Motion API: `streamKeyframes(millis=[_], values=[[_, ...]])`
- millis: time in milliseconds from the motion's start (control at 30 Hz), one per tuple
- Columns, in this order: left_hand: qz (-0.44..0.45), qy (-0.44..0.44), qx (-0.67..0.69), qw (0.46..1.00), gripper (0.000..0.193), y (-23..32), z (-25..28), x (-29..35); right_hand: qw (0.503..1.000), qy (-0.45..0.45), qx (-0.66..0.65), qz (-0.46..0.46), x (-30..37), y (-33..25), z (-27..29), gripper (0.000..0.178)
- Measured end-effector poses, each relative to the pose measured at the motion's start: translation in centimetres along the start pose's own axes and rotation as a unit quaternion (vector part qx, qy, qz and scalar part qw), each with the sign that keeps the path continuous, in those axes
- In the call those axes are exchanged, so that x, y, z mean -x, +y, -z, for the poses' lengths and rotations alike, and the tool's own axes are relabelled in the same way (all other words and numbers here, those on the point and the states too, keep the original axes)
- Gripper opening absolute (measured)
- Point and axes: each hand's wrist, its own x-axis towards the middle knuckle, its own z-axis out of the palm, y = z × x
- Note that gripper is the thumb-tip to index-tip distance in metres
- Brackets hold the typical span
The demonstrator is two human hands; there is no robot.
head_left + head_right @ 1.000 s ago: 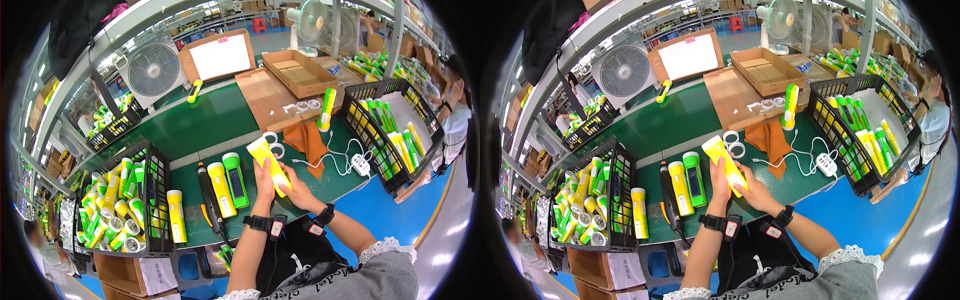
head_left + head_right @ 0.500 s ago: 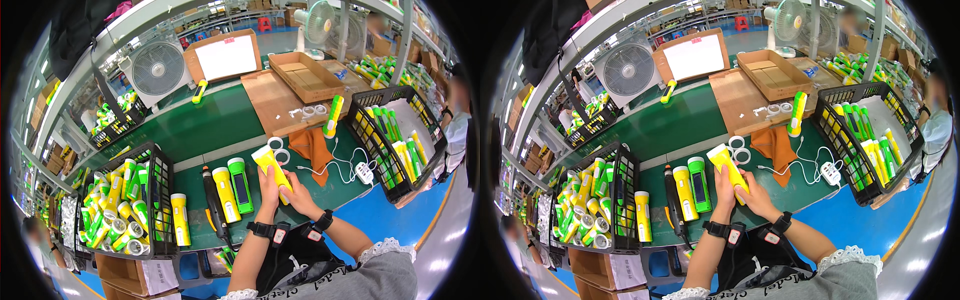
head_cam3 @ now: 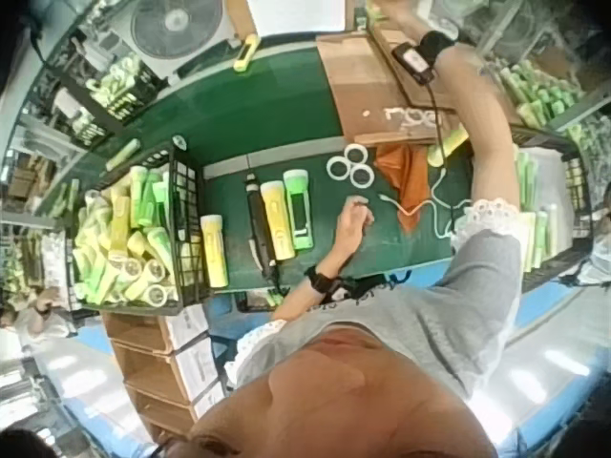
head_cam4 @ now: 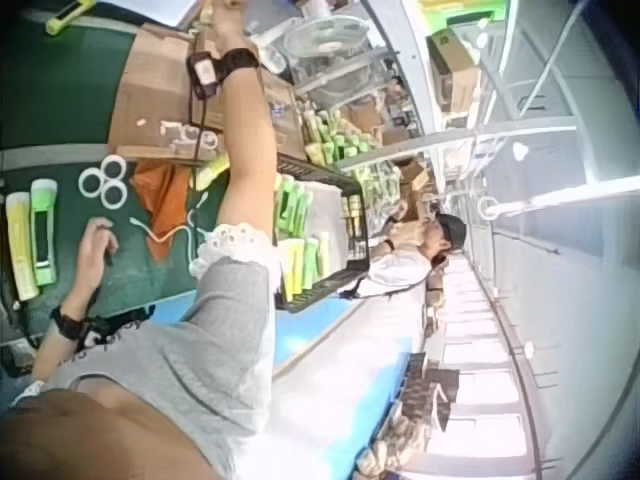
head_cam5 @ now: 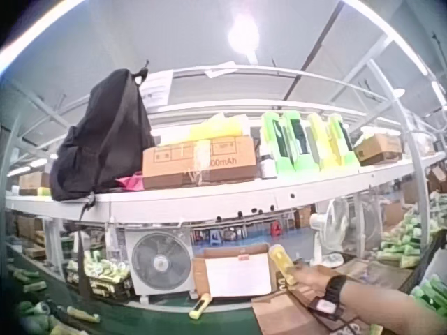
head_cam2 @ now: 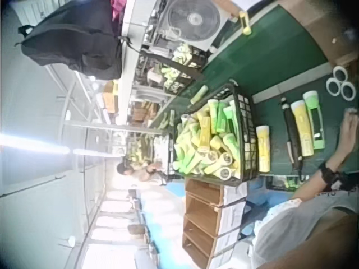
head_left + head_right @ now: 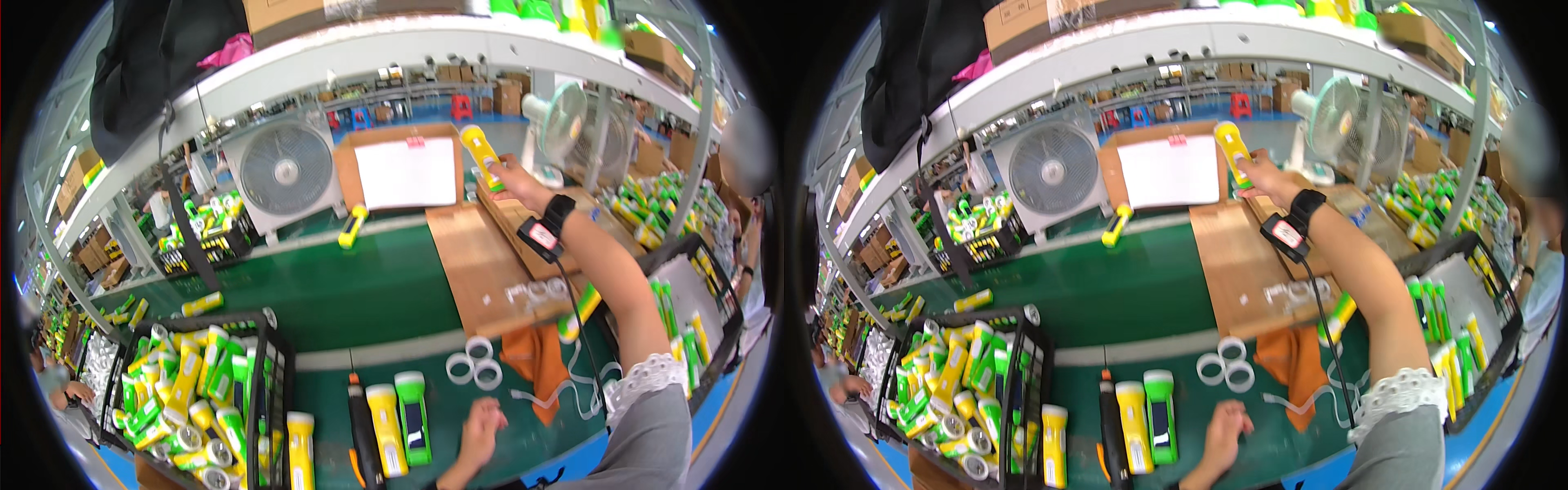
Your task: Testing and assembling plastic flashlight components on a factory line.
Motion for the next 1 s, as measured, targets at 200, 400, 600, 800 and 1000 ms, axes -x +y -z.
streamKeyframes(millis=[200,400,600,800,1000], values=[[0.13,-0.105,0.154,0.974,0.021,-0.3,0.5,0.7,0.978,0.13,0.144,0.074,-17.7,5.5,-2.1,0.043],[0.171,-0.105,0.14,0.97,0.02,0.6,1.8,-0.7,0.922,0.272,0.241,0.134,-22.9,6.4,-6.2,0.034],[0.13,-0.108,0.059,0.984,0.019,0.4,1.5,-0.7,0.902,0.328,0.219,0.177,-23.6,6.6,-6.9,0.035],[0.113,-0.134,0.061,0.983,0.022,-0.3,1.6,-1.9,0.879,0.381,0.18,0.223,-24.6,7.2,-3.9,0.041],[0.131,-0.117,0.06,0.983,0.028,-1.6,1.3,0.0,0.878,0.319,0.132,0.332,-27.1,8.9,-6.3,0.051]])
